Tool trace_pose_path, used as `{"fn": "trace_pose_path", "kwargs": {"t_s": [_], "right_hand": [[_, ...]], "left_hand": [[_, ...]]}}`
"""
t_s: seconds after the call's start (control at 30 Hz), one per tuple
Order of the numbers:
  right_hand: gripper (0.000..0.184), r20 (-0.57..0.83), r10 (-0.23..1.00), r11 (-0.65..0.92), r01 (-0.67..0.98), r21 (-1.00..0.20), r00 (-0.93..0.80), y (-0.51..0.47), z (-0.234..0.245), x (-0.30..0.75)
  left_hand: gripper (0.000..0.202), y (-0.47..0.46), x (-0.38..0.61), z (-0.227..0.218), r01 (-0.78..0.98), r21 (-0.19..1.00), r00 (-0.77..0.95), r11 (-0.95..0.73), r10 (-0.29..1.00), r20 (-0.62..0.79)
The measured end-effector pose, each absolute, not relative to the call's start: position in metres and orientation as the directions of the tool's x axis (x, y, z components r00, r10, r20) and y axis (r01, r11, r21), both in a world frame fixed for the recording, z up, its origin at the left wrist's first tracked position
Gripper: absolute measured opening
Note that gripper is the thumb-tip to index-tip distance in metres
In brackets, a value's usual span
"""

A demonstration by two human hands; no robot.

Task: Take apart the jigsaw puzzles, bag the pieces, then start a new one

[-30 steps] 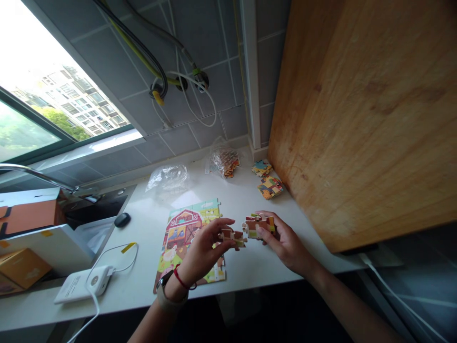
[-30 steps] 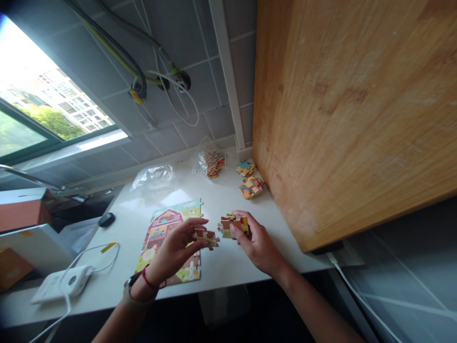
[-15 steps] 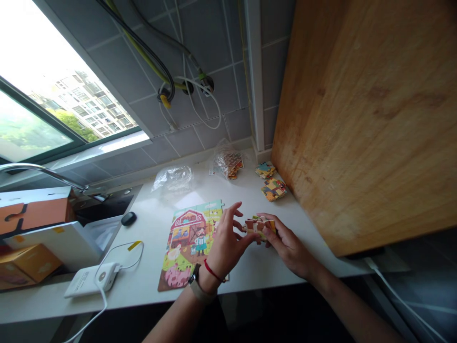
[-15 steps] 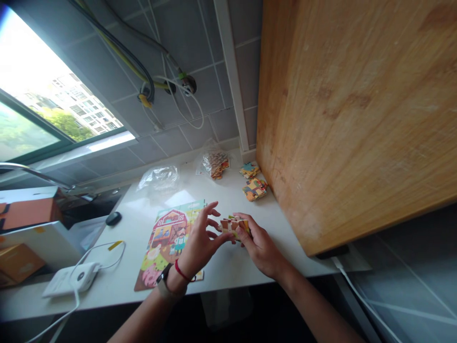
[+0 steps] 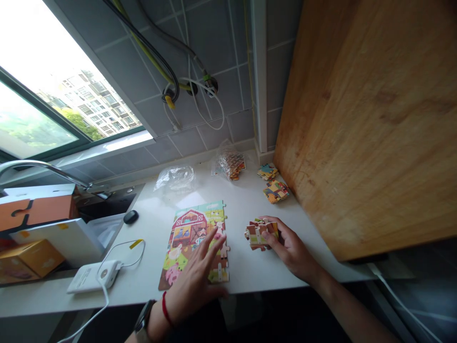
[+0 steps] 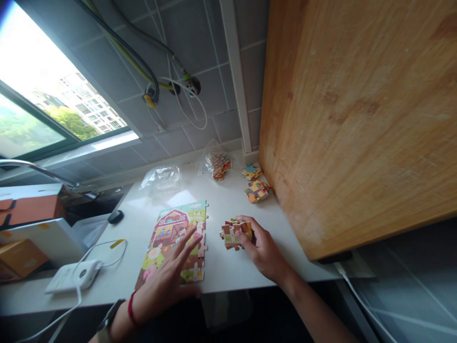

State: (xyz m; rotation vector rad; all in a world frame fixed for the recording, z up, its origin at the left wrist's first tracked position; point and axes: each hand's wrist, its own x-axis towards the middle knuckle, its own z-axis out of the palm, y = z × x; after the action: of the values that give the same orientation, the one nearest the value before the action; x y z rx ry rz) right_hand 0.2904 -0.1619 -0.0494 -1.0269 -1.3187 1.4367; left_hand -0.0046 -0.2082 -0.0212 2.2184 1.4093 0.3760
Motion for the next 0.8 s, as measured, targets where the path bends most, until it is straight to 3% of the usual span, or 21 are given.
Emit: {"fn": "trace_pose_path", "kwargs": {"t_s": [0.13,0.23,0.37,0.5,0.7,0.8], "right_hand": [[0.048,-0.019,0.964,-0.037,-0.066,-0.997,-0.263,-0.162,-0.049,0.290],[0.050,-0.021,0.969,-0.026,-0.017,-1.000,-0.246,-0.161,-0.047,0.290],[0.051,-0.022,0.972,-0.018,0.018,-1.000,-0.236,-0.161,-0.048,0.291],[0.050,-0.021,0.971,-0.021,0.003,-1.000,-0.236,-0.160,-0.053,0.291],[0.052,-0.008,0.978,-0.006,0.009,-1.000,-0.209,-0.160,-0.052,0.290],[0.054,-0.006,0.978,-0.007,0.000,-1.000,-0.206,-0.160,-0.049,0.290]], "left_hand": [[0.119,-0.230,-0.060,-0.040,0.865,0.458,0.235,-0.205,0.972,-0.009],[0.100,-0.236,-0.097,-0.043,0.862,0.497,0.100,-0.098,0.995,0.022],[0.089,-0.231,-0.124,-0.032,0.801,0.596,-0.043,0.044,0.999,-0.017],[0.089,-0.197,-0.128,-0.017,0.701,0.696,-0.086,0.152,0.988,-0.129],[0.124,-0.117,-0.136,-0.006,0.783,0.604,0.010,0.148,0.968,-0.251],[0.120,-0.088,-0.143,-0.001,0.886,0.464,0.127,0.024,0.948,-0.292]]}}
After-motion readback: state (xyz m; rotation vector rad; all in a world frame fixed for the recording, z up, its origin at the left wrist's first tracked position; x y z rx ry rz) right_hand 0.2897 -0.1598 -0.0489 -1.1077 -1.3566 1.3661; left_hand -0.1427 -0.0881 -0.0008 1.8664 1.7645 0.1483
